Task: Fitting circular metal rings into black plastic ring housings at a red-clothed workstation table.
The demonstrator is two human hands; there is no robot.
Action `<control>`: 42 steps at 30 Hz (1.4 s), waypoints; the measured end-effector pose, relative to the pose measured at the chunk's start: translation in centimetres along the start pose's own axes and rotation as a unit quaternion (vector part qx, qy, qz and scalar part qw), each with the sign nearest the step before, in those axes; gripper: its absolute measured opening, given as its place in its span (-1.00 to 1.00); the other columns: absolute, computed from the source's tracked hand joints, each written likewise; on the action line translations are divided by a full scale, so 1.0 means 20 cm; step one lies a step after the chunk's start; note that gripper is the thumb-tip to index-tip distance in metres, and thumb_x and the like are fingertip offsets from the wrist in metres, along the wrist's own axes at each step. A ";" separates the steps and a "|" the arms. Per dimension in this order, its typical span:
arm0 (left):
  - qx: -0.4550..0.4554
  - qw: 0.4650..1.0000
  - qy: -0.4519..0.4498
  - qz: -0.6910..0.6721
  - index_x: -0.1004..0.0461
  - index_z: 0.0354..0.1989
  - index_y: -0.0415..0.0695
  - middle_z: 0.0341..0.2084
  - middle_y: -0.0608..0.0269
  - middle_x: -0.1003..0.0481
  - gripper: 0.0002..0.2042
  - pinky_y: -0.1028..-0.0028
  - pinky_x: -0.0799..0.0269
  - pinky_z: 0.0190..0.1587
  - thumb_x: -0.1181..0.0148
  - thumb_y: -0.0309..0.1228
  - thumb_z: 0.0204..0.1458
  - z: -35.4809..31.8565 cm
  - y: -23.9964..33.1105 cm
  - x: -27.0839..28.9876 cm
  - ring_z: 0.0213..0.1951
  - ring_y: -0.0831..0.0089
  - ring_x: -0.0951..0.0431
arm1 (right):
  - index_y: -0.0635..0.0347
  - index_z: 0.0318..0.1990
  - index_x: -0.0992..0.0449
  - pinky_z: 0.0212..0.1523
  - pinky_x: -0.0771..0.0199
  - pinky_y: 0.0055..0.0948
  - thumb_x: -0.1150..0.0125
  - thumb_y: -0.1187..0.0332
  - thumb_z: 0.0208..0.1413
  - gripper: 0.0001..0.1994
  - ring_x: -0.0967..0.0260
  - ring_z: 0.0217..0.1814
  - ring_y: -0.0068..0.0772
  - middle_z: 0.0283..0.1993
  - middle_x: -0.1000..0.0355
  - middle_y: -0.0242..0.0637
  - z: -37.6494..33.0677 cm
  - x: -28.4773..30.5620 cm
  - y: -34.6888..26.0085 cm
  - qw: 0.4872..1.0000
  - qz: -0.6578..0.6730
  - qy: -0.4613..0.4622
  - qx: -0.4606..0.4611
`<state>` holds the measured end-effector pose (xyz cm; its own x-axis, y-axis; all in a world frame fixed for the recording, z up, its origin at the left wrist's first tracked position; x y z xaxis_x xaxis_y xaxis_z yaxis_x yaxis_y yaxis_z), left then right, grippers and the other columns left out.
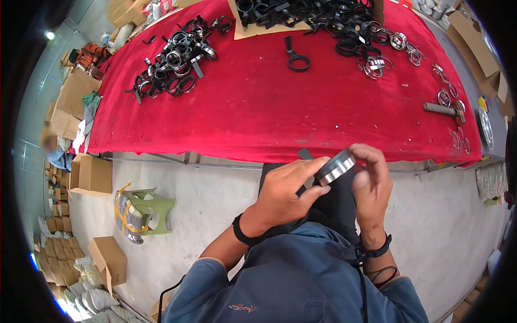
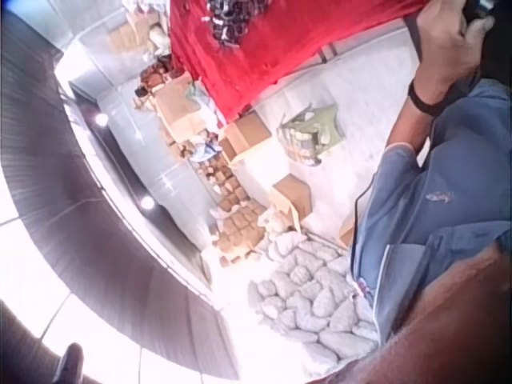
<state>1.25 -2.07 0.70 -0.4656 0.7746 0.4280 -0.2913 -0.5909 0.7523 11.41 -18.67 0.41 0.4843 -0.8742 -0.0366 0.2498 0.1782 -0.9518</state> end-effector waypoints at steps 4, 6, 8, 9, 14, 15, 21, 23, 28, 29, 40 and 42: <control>-0.018 0.993 -0.080 -0.088 -0.60 0.16 -0.26 -0.07 -0.04 -0.69 -0.51 0.24 -0.64 -0.04 -0.49 -0.57 -0.03 0.01 -0.01 -0.03 -0.13 0.10 -0.71 | 0.33 -0.28 -0.58 -0.25 -0.38 -0.41 0.03 0.10 0.57 -0.52 -0.40 -0.25 -0.41 -0.26 -0.47 -0.19 0.12 0.03 -0.01 0.992 -0.079 0.065 0.069; 0.006 0.990 -0.094 -0.101 -0.60 0.14 -0.26 -0.10 -0.03 -0.67 -0.52 0.28 -0.62 -0.03 -0.50 -0.54 -0.02 0.01 0.03 -0.04 -0.14 0.10 -0.69 | 0.31 -0.48 -0.47 -0.41 -0.20 -0.36 0.00 0.09 0.57 -0.45 -0.27 -0.44 -0.44 -0.49 -0.35 -0.27 0.14 0.03 0.00 0.988 -0.128 0.029 0.082; 0.012 0.987 -0.073 -0.141 -0.60 0.12 -0.26 -0.16 -0.02 -0.64 -0.53 0.31 -0.61 -0.06 -0.52 -0.48 -0.01 0.02 0.05 -0.04 -0.18 0.08 -0.68 | 0.30 -0.57 -0.35 -0.49 -0.08 -0.31 -0.01 0.09 0.57 -0.39 -0.15 -0.57 -0.45 -0.62 -0.23 -0.32 0.15 -0.01 0.00 0.985 -0.115 0.074 0.101; 0.000 0.990 -0.036 -0.135 -0.61 0.02 -0.26 -0.23 0.01 -0.60 -0.63 0.30 -0.58 -0.16 -0.50 -0.37 0.07 0.03 0.07 -0.05 -0.25 0.07 -0.65 | 0.30 -0.57 -0.35 -0.51 -0.08 -0.33 -0.03 0.10 0.57 -0.41 -0.15 -0.57 -0.45 -0.62 -0.23 -0.31 0.16 -0.01 0.00 0.983 -0.122 0.084 0.111; -0.036 0.992 0.120 0.002 -0.55 -0.31 -0.23 -0.44 0.09 -0.50 -0.69 0.30 -0.40 -0.41 -0.21 -0.22 0.39 0.09 0.08 -0.16 -0.46 0.25 -0.50 | 0.30 -0.57 -0.33 -0.54 -0.05 -0.35 -0.07 0.15 0.55 -0.43 -0.15 -0.60 -0.47 -0.62 -0.21 -0.31 0.14 -0.07 -0.04 0.973 -0.149 0.109 0.141; -0.055 0.987 0.149 0.026 -0.55 -0.38 -0.20 -0.51 0.14 -0.45 -0.70 0.29 -0.37 -0.47 -0.27 -0.24 0.34 0.09 0.07 -0.17 -0.51 0.23 -0.48 | 0.30 -0.57 -0.32 -0.54 -0.04 -0.34 -0.08 0.16 0.55 -0.44 -0.15 -0.60 -0.47 -0.62 -0.20 -0.32 0.14 -0.07 -0.04 0.973 -0.144 0.118 0.136; -0.116 0.975 0.177 0.066 -0.49 -0.54 -0.13 -0.65 0.21 -0.34 -0.67 0.27 -0.25 -0.59 -0.32 -0.31 0.28 0.11 0.09 -0.17 -0.63 0.23 -0.38 | 0.29 -0.59 -0.31 -0.55 -0.01 -0.35 -0.07 0.16 0.56 -0.42 -0.13 -0.61 -0.50 -0.65 -0.19 -0.33 0.11 -0.06 -0.02 0.978 -0.108 0.140 0.112; -0.130 0.975 0.174 0.050 -0.48 -0.55 -0.14 -0.67 0.20 -0.32 -0.68 0.27 -0.23 -0.60 -0.31 -0.34 0.28 0.11 0.09 -0.18 -0.65 0.23 -0.36 | 0.28 -0.61 -0.31 -0.56 -0.01 -0.36 -0.06 0.15 0.56 -0.41 -0.13 -0.62 -0.53 -0.65 -0.20 -0.34 0.11 -0.06 -0.03 0.978 -0.091 0.147 0.115; -0.100 0.975 0.198 0.023 -0.46 -0.55 -0.20 -0.70 0.16 -0.28 -0.68 0.26 -0.18 -0.62 -0.24 -0.43 0.31 0.15 0.05 -0.23 -0.68 0.19 -0.33 | 0.24 -0.65 -0.32 -0.58 -0.02 -0.39 -0.02 0.09 0.58 -0.36 -0.12 -0.64 -0.60 -0.70 -0.22 -0.38 0.18 -0.04 -0.01 0.978 -0.099 0.156 0.099; -0.100 0.975 0.197 0.021 -0.46 -0.55 -0.20 -0.70 0.16 -0.28 -0.68 0.26 -0.18 -0.62 -0.24 -0.43 0.31 0.16 0.04 -0.24 -0.68 0.19 -0.33 | 0.23 -0.65 -0.32 -0.59 -0.01 -0.41 -0.02 0.06 0.58 -0.34 -0.11 -0.66 -0.60 -0.71 -0.23 -0.40 0.20 -0.04 0.01 0.978 -0.098 0.155 0.097; 0.275 0.898 0.232 -0.254 -0.43 -0.50 -0.17 -0.71 0.37 -0.37 -0.37 0.52 -0.29 -0.64 0.06 0.13 0.50 0.19 -0.21 -0.30 -0.68 0.63 -0.39 | 0.29 -0.42 -0.55 -0.41 -0.25 -0.41 0.20 -0.18 0.59 -0.27 -0.28 -0.50 -0.60 -0.61 -0.36 -0.42 0.20 -0.10 0.13 0.985 -0.089 0.145 -0.028; 0.273 0.895 0.257 -0.241 -0.43 -0.48 -0.17 -0.70 0.37 -0.38 -0.36 0.53 -0.29 -0.64 0.06 0.14 0.50 0.16 -0.21 -0.30 -0.69 0.64 -0.39 | 0.30 -0.43 -0.55 -0.50 -0.21 -0.44 0.16 -0.14 0.60 -0.30 -0.27 -0.57 -0.61 -0.65 -0.34 -0.43 0.17 -0.13 0.13 0.980 -0.091 0.172 -0.032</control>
<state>8.05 -3.46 -3.43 -0.7592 0.6215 -0.1934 -0.1749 0.0915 0.9803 13.68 -14.37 -0.96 0.1221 -0.9915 0.0455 0.2477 -0.0140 -0.9687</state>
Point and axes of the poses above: each hand's wrist, its own z-axis towards the middle knuckle, its own x-axis out of the back of the hand, y = z × x, the point moved 3 cm from there along z, towards the middle knuckle
